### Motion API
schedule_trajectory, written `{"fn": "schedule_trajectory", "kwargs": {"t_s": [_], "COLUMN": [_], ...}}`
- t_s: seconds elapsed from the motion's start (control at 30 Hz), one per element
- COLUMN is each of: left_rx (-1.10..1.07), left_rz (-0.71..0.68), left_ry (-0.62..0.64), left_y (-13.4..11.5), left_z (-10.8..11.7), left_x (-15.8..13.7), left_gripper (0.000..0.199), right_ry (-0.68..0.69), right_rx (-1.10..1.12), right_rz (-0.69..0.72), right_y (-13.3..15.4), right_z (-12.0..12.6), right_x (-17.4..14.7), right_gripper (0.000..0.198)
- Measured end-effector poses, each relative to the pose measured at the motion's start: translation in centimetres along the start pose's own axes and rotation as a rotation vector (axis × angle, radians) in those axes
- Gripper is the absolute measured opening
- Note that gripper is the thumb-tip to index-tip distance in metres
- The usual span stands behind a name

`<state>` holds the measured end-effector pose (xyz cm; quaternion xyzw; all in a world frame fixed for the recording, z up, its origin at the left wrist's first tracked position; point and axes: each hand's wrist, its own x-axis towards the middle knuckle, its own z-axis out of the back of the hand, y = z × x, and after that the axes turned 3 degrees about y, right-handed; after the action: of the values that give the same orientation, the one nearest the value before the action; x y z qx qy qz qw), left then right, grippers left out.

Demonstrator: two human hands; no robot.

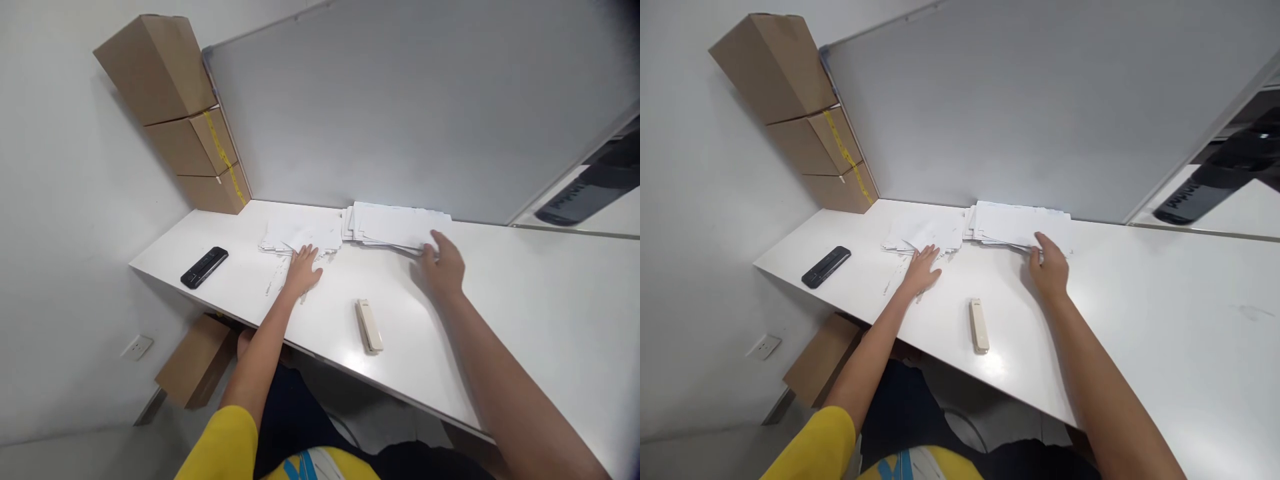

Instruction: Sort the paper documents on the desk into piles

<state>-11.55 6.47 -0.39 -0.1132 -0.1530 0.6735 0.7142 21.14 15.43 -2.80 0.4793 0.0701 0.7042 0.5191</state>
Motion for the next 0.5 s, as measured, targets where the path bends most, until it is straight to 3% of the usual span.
{"fn": "schedule_trajectory", "kwargs": {"t_s": [0.1,0.2,0.27,0.33,0.4,0.5], "left_rx": [-0.013,-0.055,-0.055,-0.046,-0.041,-0.044], "left_rz": [-0.169,-0.293,-0.212,-0.021,0.105,0.011], "left_ry": [0.035,-0.037,-0.197,-0.316,-0.28,-0.091], "left_y": [-0.6,-0.6,-0.3,0.1,0.2,0.0], "left_z": [0.4,0.9,0.9,0.7,0.4,0.0], "left_x": [-1.2,-1.6,-1.2,-0.5,0.1,0.3], "left_gripper": [0.058,0.052,0.05,0.05,0.054,0.056], "right_ry": [0.088,0.358,0.543,0.648,0.684,0.711], "right_rx": [0.031,0.028,0.003,-0.02,-0.018,0.0], "right_rz": [0.084,0.257,0.36,0.407,0.414,0.412], "right_y": [3.1,4.1,4.0,3.9,4.0,4.4], "right_z": [-1.1,-2.2,-2.8,-3.3,-3.8,-4.5], "right_x": [-1.4,-1.8,-1.8,-1.6,-1.6,-1.7], "right_gripper": [0.049,0.053,0.061,0.069,0.073,0.079]}}
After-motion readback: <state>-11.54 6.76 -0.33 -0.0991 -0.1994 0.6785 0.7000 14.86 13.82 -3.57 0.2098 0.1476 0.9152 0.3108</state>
